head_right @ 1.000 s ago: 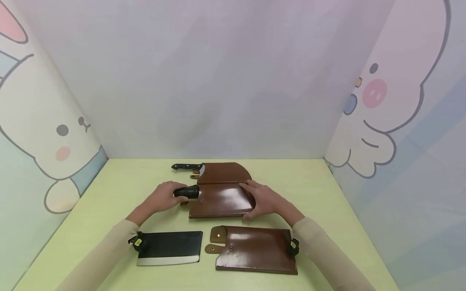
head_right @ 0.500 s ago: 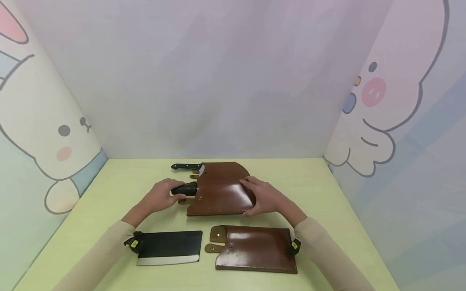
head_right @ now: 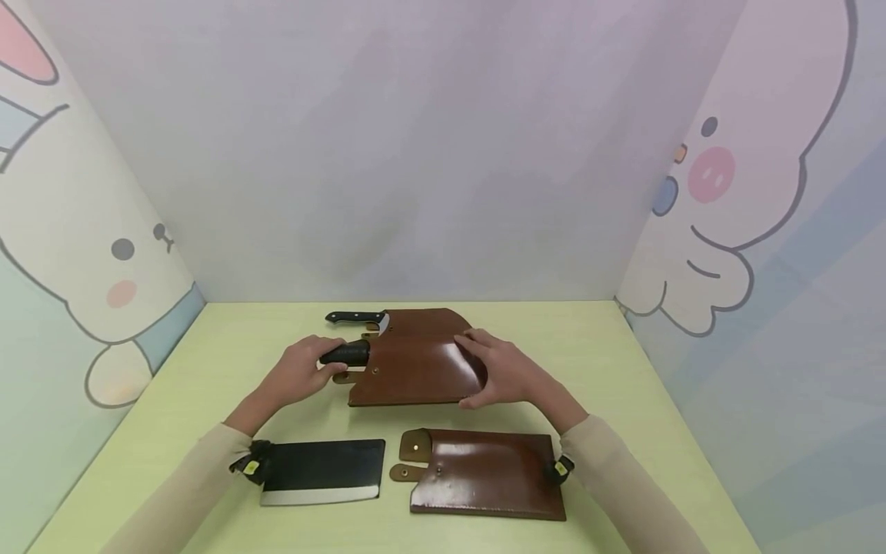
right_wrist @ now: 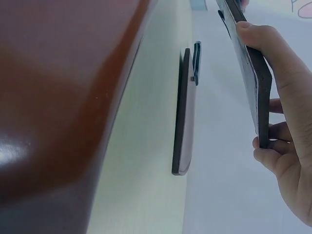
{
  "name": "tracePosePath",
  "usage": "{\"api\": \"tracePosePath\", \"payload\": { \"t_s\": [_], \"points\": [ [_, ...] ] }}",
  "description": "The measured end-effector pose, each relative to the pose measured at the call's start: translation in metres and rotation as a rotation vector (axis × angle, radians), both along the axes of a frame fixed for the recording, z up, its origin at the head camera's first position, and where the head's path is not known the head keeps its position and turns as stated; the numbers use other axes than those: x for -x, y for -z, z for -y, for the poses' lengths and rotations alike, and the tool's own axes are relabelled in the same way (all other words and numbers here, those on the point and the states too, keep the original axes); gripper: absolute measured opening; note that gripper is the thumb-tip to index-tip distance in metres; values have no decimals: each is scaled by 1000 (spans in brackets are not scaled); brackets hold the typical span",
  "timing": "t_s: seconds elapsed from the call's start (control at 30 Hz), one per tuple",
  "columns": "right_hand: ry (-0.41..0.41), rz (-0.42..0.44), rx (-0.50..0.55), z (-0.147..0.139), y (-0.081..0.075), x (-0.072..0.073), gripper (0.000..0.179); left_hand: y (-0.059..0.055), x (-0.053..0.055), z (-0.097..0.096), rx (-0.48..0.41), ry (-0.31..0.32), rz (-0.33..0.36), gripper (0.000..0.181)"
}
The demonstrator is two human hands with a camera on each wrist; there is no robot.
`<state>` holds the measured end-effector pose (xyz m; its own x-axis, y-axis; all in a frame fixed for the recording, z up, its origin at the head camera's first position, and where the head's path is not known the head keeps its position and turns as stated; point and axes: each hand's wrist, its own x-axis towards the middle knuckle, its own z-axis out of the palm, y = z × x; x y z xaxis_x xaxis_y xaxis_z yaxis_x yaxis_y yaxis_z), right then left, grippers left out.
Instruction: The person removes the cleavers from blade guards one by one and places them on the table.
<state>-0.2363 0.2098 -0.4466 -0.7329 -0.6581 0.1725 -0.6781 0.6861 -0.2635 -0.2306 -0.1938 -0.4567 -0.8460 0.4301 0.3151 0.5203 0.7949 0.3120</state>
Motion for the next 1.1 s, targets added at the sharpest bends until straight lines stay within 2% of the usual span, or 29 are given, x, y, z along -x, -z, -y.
{"api": "tracePosePath", "payload": {
  "t_s": [0.2,0.7,0.87,1.1],
  "points": [
    [-18,-13,37,-3,3,-1,113,-3,-3,0,3,13,-1,36],
    [4,22,41,-14,7,-3,112,1,-3,11,-29,35,-7,32],
    [1,26,52,-17,7,-3,113,2,-4,15,-40,26,-20,35],
    [-14,9,60,-21,9,-3,113,4,-7,22,-43,25,-1,40]
  ]
}}
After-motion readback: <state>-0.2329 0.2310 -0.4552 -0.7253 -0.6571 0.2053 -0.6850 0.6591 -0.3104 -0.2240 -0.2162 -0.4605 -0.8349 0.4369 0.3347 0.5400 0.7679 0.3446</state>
